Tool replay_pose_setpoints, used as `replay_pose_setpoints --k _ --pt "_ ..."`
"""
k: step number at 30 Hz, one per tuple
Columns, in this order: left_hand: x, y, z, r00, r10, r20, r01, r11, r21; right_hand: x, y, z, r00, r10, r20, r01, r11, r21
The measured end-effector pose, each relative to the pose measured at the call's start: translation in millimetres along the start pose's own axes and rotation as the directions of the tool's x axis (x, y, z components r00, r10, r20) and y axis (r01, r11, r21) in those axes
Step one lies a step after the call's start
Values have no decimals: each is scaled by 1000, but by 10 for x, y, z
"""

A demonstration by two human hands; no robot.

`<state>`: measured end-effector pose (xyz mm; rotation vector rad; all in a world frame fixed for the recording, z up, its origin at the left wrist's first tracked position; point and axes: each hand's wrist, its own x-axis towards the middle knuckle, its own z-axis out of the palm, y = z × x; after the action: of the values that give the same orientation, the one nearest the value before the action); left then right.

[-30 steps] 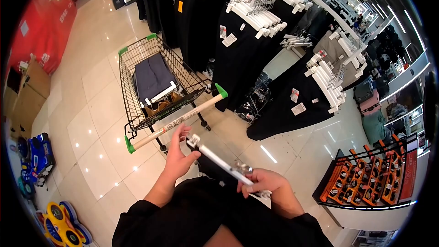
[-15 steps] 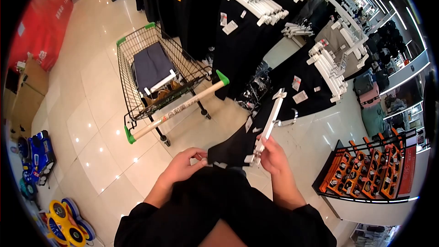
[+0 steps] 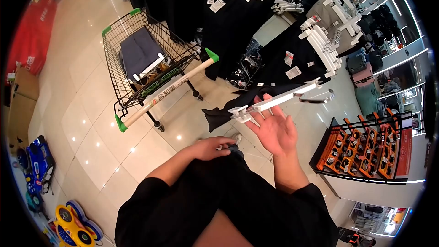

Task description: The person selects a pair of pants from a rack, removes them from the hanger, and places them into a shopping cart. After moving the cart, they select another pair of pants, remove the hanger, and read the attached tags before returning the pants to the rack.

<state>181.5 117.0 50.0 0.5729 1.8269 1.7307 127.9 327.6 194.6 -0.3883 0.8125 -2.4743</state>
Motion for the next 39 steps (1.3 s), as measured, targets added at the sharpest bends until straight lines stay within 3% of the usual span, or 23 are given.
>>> replay_pose_setpoints --k 4,7,8,13,20,30,32,33,34,35,38,39 --pt "504 -319 120 998 -49 50 47 998 43 -132 -79 145 997 -36 63 39 998 -50" --pt "836 -385 129 988 -70 -135 51 989 -140 -305 -277 283 998 -55 34 58 995 -80" --pt "901 -392 83 975 -86 -204 42 977 -211 -357 -375 414 989 -148 -3 146 980 -135" --pt "792 -321 -269 876 -171 -451 -114 836 -537 -912 -1057 630 881 -471 -33 449 857 -252" --pt "626 -318 -749 779 -204 -593 -368 617 -696 -1983 -1686 288 789 -593 -159 530 789 -312" --pt "496 -242 -978 778 -121 -616 -494 487 -720 -2485 -1740 -46 743 -600 -296 493 790 -365" --pt "472 -91 -952 757 -104 -646 -510 523 -683 -2401 -1687 -82 723 -606 -332 426 770 -475" --pt "491 161 -896 734 -115 -669 -515 548 -659 -2386 -1651 -19 625 -603 -496 359 786 -504" --pt "512 413 -840 711 -126 -692 -517 573 -636 -2323 -1620 -44 584 -612 -533 333 780 -531" --pt "509 771 -730 661 -157 -733 -513 619 -595 -2242 -1563 -64 583 -609 -538 309 779 -546" --pt "479 1077 -583 698 -195 -689 -500 556 -664 -1854 -1332 -96 651 -526 -547 152 797 -584" --pt "548 1116 -471 603 -36 -797 -525 734 -431 -1705 -1232 -104 696 -468 -544 73 800 -596"
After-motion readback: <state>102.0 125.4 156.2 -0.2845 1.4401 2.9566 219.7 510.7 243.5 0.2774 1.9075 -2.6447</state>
